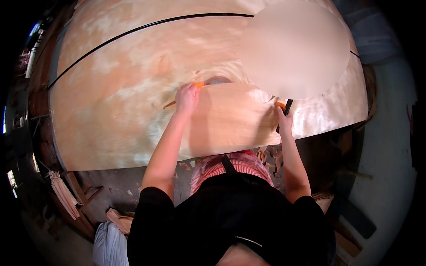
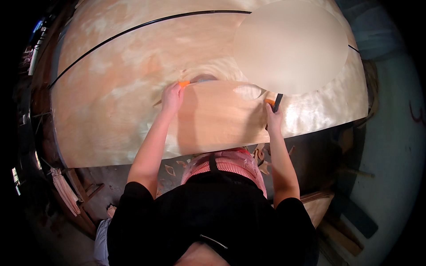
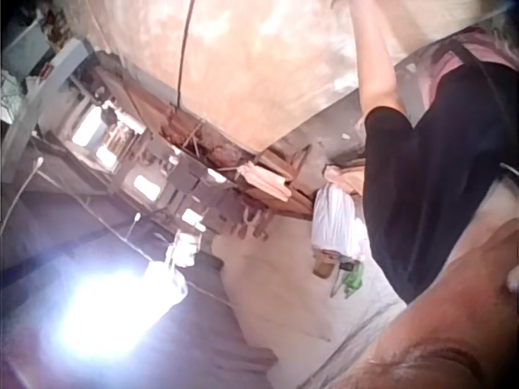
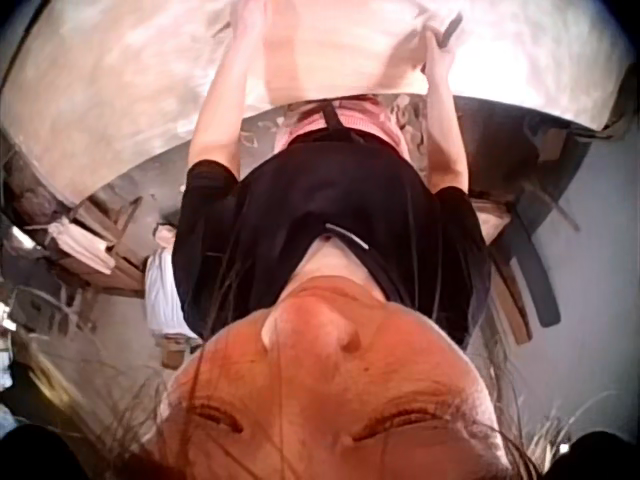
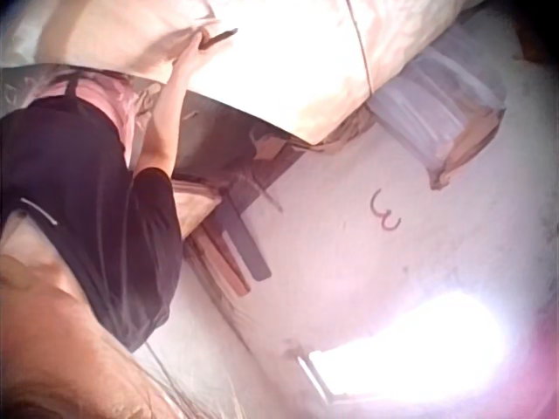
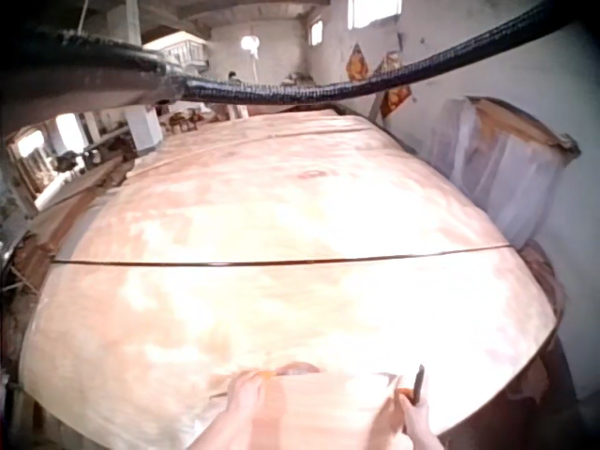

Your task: The person uses a utility knife to cut thin sheets of wood veneer on a curved metal surface. They align the veneer, cut along straight and curved lines, and remove the cut pieces.

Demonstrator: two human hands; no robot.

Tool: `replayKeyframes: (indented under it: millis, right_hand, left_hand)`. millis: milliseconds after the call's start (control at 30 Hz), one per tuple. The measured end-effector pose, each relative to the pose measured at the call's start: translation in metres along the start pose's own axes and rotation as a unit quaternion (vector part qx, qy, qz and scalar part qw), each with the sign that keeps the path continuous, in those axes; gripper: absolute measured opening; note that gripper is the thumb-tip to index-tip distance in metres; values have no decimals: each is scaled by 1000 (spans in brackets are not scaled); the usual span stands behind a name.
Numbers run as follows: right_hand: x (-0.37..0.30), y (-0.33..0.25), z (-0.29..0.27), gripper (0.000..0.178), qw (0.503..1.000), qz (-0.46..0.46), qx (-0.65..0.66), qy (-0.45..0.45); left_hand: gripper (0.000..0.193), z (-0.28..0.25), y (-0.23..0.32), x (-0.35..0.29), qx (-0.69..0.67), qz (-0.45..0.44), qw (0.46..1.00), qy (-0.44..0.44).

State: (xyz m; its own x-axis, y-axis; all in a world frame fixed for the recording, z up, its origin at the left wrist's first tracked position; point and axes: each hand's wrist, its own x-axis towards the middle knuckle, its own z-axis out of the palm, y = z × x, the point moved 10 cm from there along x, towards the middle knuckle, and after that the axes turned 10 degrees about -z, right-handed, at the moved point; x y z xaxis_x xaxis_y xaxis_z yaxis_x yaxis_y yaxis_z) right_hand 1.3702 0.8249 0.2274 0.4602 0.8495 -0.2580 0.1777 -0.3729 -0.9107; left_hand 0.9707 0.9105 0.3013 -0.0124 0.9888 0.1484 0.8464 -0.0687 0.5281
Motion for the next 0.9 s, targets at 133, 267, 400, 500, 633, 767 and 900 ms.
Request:
replayKeyframes:
  millis: [133, 267, 400, 500, 633, 767, 900]
  right_hand:
    - [16, -6, -3, 16, 998, -44, 34, 15]
    - [13, 15, -9, 16, 999, 9, 51, 0]
    - [1, -7, -31, 17, 994, -83, -16, 65]
    - [-6, -11, -35, 19, 994, -84, -40, 58]
    - [0, -9, -25, 26, 999, -22, -46, 13]
    - [21, -2, -27, 16, 999, 1, -30, 28]
    - [43, -31, -31, 17, 993, -67, -76, 62]
  left_hand:
    - [16, 4, 18, 7, 115, -8, 992, 56]
    - [46, 37, 12, -22, 96, 16, 995, -12]
    - [57, 40, 13, -40, 94, 14, 994, -45]
    - [58, 36, 16, -39, 88, 5, 995, -45]
    - [60, 37, 18, -38, 87, -2, 995, -50]
    - [63, 38, 18, -37, 94, -7, 995, -44]
    - [63, 42, 26, -35, 79, -25, 996, -42]
